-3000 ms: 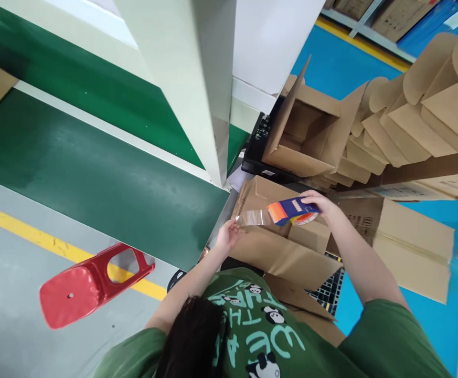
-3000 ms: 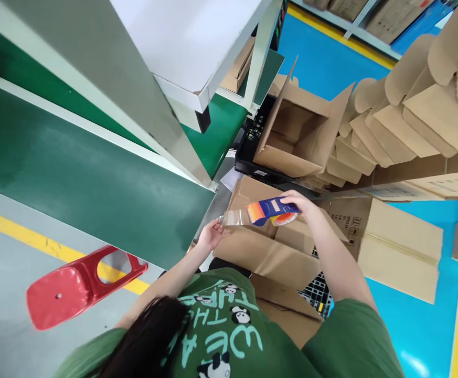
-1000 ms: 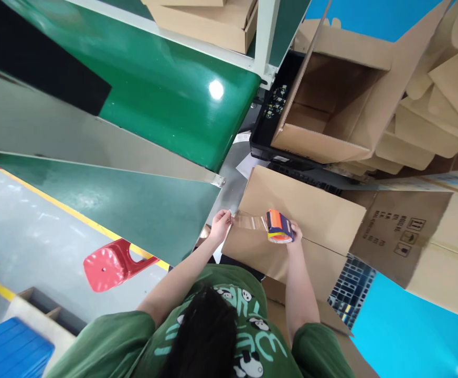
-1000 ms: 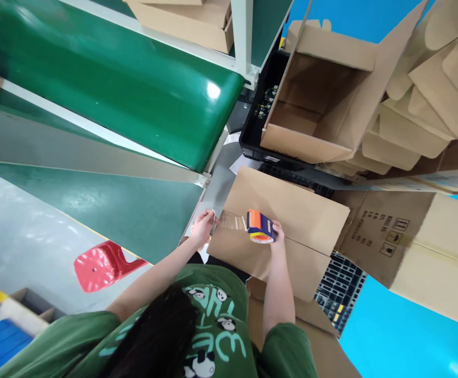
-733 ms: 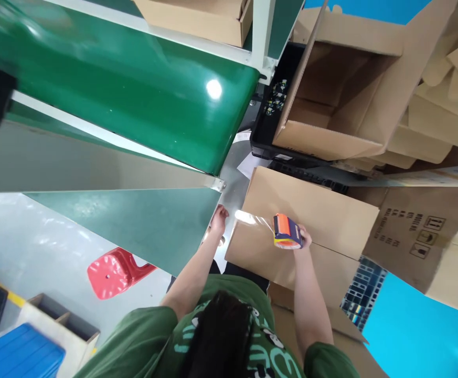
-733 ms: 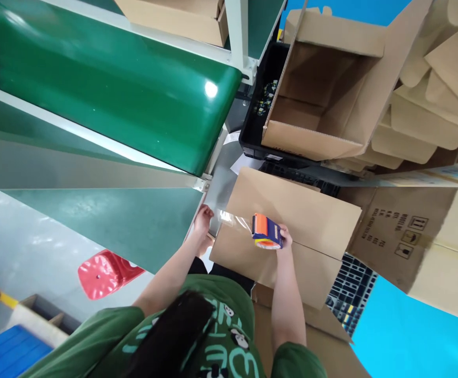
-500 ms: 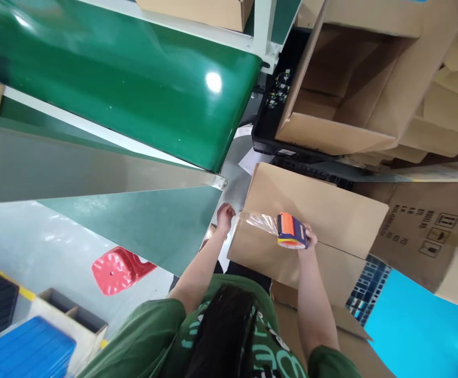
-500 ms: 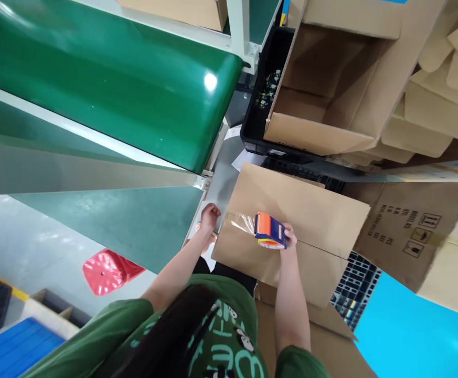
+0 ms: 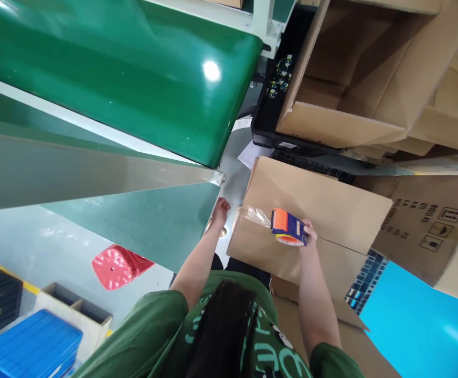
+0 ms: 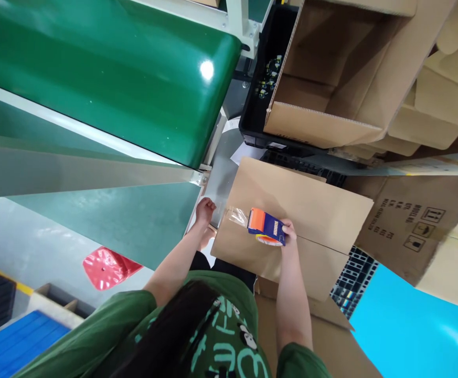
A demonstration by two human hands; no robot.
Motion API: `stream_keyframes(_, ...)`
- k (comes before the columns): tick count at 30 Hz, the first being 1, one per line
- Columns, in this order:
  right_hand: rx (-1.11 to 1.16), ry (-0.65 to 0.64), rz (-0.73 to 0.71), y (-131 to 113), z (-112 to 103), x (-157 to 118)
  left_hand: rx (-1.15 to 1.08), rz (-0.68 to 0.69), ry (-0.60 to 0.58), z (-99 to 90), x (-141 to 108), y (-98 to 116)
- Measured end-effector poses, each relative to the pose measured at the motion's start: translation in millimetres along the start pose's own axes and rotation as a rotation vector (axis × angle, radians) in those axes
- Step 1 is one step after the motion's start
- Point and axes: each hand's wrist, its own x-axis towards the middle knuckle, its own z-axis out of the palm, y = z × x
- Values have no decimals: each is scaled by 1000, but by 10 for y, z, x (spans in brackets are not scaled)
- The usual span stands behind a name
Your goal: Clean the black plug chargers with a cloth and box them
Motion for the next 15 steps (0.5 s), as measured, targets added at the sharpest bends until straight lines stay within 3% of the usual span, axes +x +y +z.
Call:
stream_keyframes(8,-13,18,5,26,-73,3,44,-68,-40,192,67,-328)
stream_keyframes(15,0,20,-12,72,-101,-13,107,-95,-76,249,34,-402)
